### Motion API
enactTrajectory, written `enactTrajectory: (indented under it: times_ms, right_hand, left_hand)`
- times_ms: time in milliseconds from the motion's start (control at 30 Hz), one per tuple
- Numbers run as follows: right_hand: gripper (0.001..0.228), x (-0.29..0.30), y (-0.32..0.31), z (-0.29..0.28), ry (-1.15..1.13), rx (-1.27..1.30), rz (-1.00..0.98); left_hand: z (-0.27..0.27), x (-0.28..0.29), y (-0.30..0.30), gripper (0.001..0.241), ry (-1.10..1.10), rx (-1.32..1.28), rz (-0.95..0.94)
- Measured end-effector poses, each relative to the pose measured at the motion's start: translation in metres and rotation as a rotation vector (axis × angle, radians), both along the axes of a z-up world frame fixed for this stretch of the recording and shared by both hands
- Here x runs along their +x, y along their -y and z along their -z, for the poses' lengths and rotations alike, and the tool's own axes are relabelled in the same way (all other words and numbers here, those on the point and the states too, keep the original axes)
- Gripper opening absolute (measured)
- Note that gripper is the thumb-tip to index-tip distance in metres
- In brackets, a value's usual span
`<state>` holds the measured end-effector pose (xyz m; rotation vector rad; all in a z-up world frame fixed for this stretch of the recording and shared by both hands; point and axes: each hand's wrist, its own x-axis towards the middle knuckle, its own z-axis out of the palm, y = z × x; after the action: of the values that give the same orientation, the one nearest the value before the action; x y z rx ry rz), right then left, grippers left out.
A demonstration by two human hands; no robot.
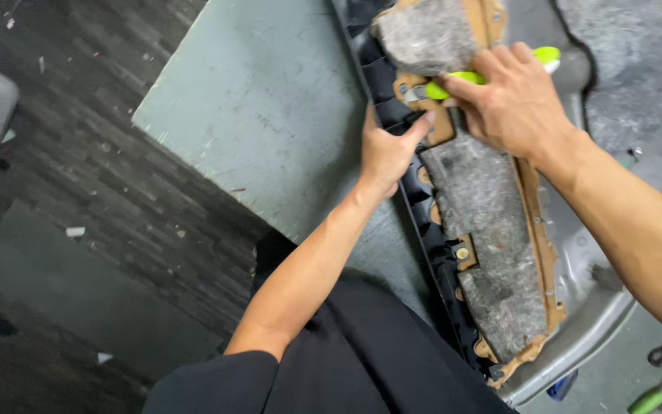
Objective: The person uses a green utility knife to trim excess carpet and adhesive from the edges of a car door panel. They carefully cut along the contours of the panel, removing material to fit the trim.
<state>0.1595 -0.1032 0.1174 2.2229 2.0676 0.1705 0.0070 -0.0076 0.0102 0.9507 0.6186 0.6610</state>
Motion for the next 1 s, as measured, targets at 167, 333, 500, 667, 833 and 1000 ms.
enactTrajectory:
  times_ms: [167, 333, 500, 667, 833, 1000]
  right_hand:
    - [0.030, -0.009, 0.011, 0.007, 0.105, 0.049, -0.006]
    - [0.026, -0.030, 0.011, 0.033, -0.063, 0.134, 0.192]
    - [0.029, -0.033, 0.016, 0.029, -0.076, 0.133, 0.224]
    - [0.038, -0.027, -0.003, 0.004, 0.076, 0.023, 0.034]
    - [0.032, -0.039, 0.006, 0.015, 0.018, 0.113, 0.172]
    - [0.036, -0.027, 0.004, 0.012, 0.067, 0.067, 0.056]
  left_hand:
    - [0.004, 0.001, 0.006, 0.047, -0.057, -0.057, 0.054]
    - [0.002, 0.007, -0.008, 0.051, -0.006, -0.067, 0.007]
    - [0.002, 0.010, 0.004, 0.048, -0.011, -0.002, 0.023]
    - [0.006, 0.001, 0.002, 0.051, 0.000, -0.036, -0.009]
    - [0.005, 0.007, 0.008, 0.052, -0.029, -0.030, 0.009]
    - [0.007, 0.000, 0.009, 0.050, -0.005, -0.068, 0.014]
